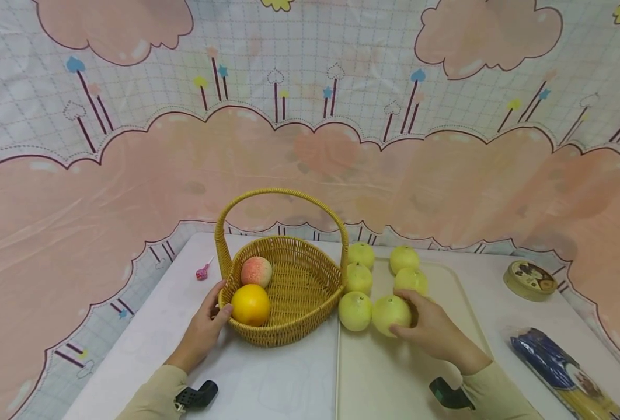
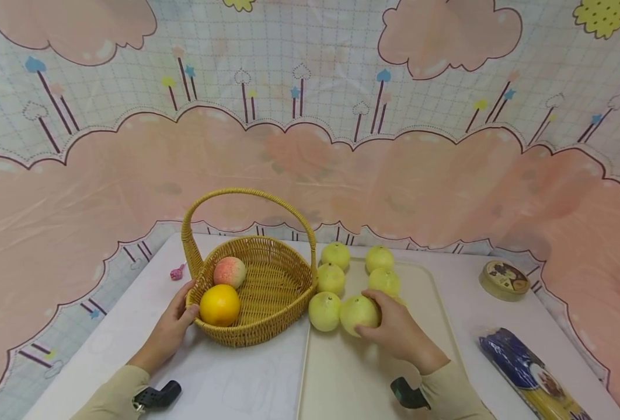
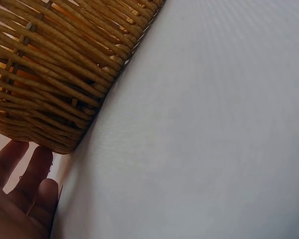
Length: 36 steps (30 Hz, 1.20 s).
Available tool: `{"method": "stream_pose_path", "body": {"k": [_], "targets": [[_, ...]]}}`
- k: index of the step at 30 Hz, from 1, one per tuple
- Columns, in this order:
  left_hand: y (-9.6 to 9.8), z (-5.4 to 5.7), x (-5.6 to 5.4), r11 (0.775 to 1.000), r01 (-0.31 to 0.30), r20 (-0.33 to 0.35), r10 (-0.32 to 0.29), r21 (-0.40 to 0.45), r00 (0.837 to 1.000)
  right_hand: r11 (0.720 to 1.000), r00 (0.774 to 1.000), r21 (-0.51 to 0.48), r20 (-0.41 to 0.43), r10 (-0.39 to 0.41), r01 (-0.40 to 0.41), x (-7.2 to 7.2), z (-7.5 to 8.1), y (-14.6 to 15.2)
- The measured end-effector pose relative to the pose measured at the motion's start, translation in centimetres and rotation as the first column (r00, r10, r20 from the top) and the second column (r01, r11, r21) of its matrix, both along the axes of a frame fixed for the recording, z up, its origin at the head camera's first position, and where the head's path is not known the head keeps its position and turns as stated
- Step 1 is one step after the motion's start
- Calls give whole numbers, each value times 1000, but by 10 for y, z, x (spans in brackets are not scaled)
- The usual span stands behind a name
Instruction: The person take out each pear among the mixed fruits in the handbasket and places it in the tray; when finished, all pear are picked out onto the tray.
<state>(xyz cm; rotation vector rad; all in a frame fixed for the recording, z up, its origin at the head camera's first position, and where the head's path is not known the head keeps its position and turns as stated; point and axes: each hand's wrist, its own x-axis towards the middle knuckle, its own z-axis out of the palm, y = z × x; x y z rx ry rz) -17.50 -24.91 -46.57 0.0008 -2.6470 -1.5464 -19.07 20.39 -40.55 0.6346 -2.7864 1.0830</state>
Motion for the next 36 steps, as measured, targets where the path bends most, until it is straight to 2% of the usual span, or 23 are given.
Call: {"method": "stream_pose_path", "body": {"k": [14,23,31,36], "targets": [[-1,2,1,1000,2,25,-2,11,1000,1000,998,-10,63,17,-16,-3,-10,0],[-2,1,2,1000,-4,33,3,17,999,999,999,46,31,-18,17,-1,-8,-1],[-3,2,4,1000,2,31,-2,13,1000,998,999,43,0,-36,36,1,-5,-1],[-5,5,6,1000,12,33,-11,-26,999,998,999,35,-17,-43,44,3,0,-1]]}}
